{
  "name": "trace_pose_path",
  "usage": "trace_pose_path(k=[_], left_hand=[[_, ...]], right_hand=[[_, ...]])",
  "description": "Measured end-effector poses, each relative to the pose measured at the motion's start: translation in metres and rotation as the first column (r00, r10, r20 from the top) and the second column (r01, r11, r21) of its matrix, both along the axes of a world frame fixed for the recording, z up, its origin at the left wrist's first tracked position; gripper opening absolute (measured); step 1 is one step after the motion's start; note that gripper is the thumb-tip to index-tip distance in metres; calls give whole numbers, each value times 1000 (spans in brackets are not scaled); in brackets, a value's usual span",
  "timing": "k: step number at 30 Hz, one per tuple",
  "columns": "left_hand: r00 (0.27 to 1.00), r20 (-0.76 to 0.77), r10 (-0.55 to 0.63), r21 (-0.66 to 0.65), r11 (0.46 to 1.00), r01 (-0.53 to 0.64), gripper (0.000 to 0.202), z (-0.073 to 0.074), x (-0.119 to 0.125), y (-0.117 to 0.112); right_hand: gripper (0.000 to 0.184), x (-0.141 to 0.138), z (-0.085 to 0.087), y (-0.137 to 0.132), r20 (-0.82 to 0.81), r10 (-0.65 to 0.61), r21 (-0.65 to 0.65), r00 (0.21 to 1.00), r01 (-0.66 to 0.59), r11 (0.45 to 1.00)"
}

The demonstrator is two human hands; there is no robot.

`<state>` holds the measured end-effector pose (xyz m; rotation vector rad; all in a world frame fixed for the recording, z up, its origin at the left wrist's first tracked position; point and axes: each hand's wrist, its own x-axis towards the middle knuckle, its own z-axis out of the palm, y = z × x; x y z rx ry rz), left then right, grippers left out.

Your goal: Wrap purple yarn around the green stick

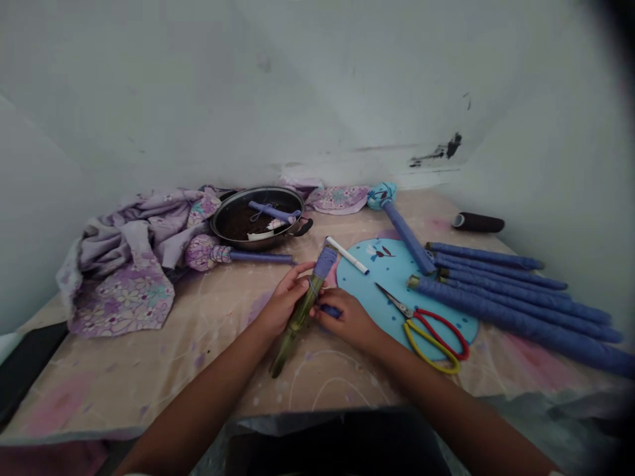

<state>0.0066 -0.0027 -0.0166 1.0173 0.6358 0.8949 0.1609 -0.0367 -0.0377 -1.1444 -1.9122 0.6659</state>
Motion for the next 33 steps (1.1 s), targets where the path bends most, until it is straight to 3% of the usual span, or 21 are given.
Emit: trace_pose_path(k=[8, 13, 19, 23, 28, 33], left_hand=[[1000, -23, -6, 9, 1000, 6, 44, 6, -4, 3], [995, -97, -20, 26, 999, 22, 62, 7, -6, 4], [992, -123, -23, 44, 999, 29, 54, -3, -8, 9], [997, -80, 12, 33, 999, -10, 46, -4, -6, 10], [995, -98, -9, -71, 997, 2, 47, -3, -2, 3], [995, -84, -50, -83, 996, 43, 42, -6, 0, 1]], right_hand=[[22, 7, 1, 0, -116, 53, -64, 992, -61, 996], [26, 10, -6, 4, -189, -20, -159, 982, -10, 987], [30, 11, -8, 5, -274, -133, -255, 953, 61, 965], [31, 10, -9, 7, -287, -120, -250, 950, 47, 967], [31, 9, -9, 7, -283, -39, -225, 958, -27, 974], [32, 8, -5, 5, -208, -47, -199, 977, 5, 980]])
